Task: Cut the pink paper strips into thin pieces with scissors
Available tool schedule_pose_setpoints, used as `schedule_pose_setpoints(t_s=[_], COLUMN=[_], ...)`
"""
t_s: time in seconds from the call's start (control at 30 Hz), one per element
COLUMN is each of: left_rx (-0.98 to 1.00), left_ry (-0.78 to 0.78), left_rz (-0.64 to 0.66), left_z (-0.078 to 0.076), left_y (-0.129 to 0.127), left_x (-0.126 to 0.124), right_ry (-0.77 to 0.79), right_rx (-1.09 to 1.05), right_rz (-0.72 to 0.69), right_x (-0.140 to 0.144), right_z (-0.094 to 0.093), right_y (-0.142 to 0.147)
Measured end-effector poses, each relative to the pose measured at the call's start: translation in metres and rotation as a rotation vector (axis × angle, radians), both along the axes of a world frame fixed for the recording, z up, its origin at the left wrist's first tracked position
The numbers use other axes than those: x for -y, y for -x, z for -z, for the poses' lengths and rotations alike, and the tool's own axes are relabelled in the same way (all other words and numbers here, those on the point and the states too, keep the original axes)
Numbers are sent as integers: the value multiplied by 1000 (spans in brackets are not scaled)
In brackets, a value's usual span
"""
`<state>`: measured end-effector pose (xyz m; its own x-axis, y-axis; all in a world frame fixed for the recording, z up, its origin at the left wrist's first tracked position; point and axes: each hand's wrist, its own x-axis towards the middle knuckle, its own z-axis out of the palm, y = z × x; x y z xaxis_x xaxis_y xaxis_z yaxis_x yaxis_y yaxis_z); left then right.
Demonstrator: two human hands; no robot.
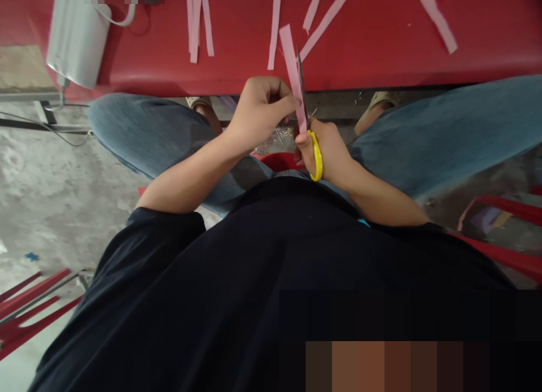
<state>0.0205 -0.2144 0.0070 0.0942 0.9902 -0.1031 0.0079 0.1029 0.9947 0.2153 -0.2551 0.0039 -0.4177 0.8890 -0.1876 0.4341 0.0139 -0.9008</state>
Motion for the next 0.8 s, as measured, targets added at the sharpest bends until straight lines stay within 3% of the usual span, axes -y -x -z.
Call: schedule_pose_setpoints(t_s=[0.27, 0.4, 0.57, 0.8], left_rx=[8, -3, 50, 90], left_ry=[-8, -65, -80, -149], left_rz=[-9, -14, -136, -209], left_z=[3, 8, 6, 9], left_y=[-1, 1, 11, 32], left_x=[0, -4, -17, -39], right_ry=[202, 219, 330, 441], right_rx=[-141, -289, -448, -416], right_rz=[118, 201, 252, 205], right_x=[6, 0, -8, -3], right_z=[-2, -10, -17, -18], right_y=[6, 8, 6, 9])
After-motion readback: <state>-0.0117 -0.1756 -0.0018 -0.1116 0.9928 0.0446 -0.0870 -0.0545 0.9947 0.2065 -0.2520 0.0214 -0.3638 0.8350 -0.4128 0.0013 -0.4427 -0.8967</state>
